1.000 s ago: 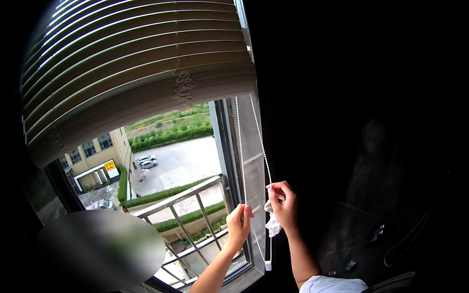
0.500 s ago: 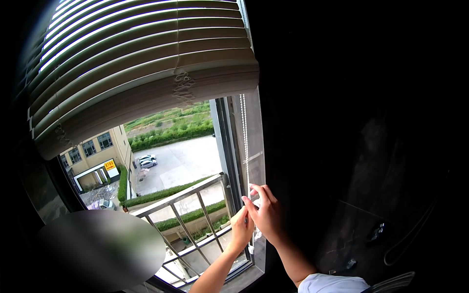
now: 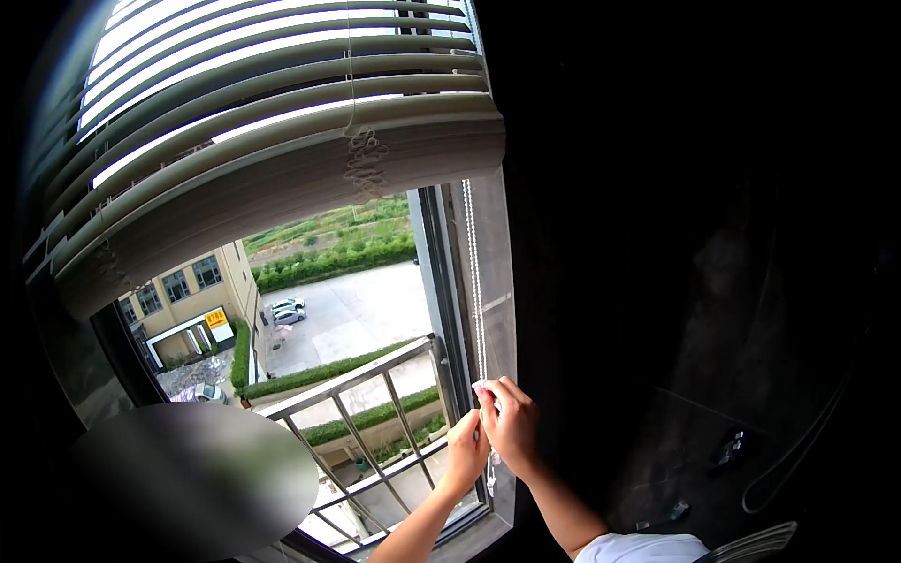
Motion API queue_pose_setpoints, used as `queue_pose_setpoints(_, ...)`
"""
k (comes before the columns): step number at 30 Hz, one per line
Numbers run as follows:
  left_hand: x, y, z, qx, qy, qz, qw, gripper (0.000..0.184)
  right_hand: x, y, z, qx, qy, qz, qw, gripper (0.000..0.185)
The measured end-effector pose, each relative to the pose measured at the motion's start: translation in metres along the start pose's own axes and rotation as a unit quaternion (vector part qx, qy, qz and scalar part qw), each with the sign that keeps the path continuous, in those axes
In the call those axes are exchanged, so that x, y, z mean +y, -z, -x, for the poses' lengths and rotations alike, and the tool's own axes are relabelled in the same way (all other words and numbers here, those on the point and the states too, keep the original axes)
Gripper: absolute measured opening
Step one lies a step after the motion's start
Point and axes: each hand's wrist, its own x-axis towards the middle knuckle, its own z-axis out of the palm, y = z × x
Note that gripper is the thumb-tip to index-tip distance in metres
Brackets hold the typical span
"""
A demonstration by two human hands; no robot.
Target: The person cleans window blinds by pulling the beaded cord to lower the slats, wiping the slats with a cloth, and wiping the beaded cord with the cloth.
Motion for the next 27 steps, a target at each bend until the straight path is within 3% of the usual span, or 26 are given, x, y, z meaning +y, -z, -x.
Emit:
queue_pose_setpoints(10,-0.023,-0.004,0.032,-0.057,0.03,-0.013,0.998,0.008,0.024,-0.007,0.032,-0.018,-0.014,0.013,1.0,0.005)
queue_pose_setpoints(27,-0.046,-0.005,0.062,-0.065,0.009,-0.035,0.997,0.008,0.04,-0.013,0.063,-0.034,-0.014,0.02,0.999,0.006)
